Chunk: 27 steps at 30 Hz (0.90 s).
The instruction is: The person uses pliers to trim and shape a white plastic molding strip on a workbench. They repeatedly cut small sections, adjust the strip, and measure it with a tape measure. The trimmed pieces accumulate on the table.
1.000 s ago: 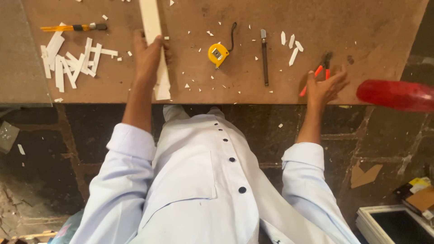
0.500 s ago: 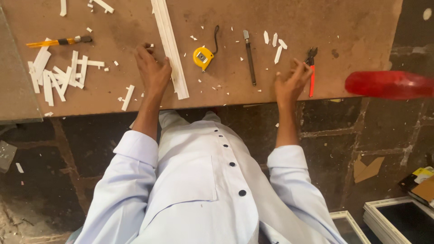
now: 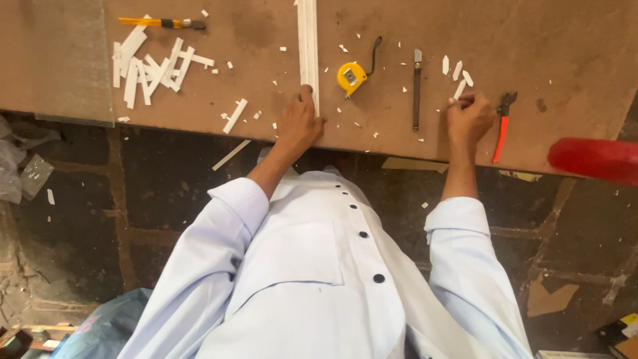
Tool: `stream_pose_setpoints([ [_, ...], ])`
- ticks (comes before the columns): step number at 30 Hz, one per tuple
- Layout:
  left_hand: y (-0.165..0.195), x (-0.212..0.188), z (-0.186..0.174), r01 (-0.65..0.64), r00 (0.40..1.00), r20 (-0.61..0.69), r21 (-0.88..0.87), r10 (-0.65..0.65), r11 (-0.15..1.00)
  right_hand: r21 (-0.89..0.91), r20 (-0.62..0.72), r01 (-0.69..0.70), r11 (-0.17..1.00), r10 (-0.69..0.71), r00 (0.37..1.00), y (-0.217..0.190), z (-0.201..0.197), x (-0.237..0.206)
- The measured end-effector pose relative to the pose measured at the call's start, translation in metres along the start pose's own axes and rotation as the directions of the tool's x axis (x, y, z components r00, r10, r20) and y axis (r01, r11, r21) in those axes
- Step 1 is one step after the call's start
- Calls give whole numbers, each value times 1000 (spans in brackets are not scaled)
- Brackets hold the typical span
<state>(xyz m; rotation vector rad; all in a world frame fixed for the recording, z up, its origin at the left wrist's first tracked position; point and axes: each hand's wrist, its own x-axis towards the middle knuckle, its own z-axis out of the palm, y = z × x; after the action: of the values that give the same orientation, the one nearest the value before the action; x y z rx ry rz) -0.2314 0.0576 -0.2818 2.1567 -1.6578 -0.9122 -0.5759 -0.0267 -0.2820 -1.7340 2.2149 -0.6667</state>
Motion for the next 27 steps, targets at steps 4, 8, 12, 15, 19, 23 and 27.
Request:
stream_pose_setpoints([
  [4, -5, 1, -3, -34, 997, -77, -39, 31, 999, -26, -9, -46, 999, 46, 999, -2, -2, -7],
  [8, -6, 1, -11, 49, 996, -68, -29, -51, 998, -37, -59, -11, 999, 9, 998, 6, -1, -16],
  [12, -15, 3, -25, -5, 975, -221, 0, 5, 1000, 81, -43, -72, 994, 76, 996, 12, -6, -29],
  [15, -20, 2, -32, 22, 988, -154, 21, -19, 1000, 383, 18, -164, 909, 170, 985, 13, -12, -40],
  [19, -17, 3, -37, 32, 987, -157, 60, -22, 998, 731, 212, -353, 583, 298, 931, 0, -19, -59],
  [23, -17, 7, -44, 49, 988, -131, -258, -85, 965, 708, 376, -496, 503, 327, 867, -22, -15, -83],
  [27, -21, 11, -52, 134, 978, -108, -322, -176, 937, 671, 522, -527, 522, 172, 835, -51, 6, -110],
])
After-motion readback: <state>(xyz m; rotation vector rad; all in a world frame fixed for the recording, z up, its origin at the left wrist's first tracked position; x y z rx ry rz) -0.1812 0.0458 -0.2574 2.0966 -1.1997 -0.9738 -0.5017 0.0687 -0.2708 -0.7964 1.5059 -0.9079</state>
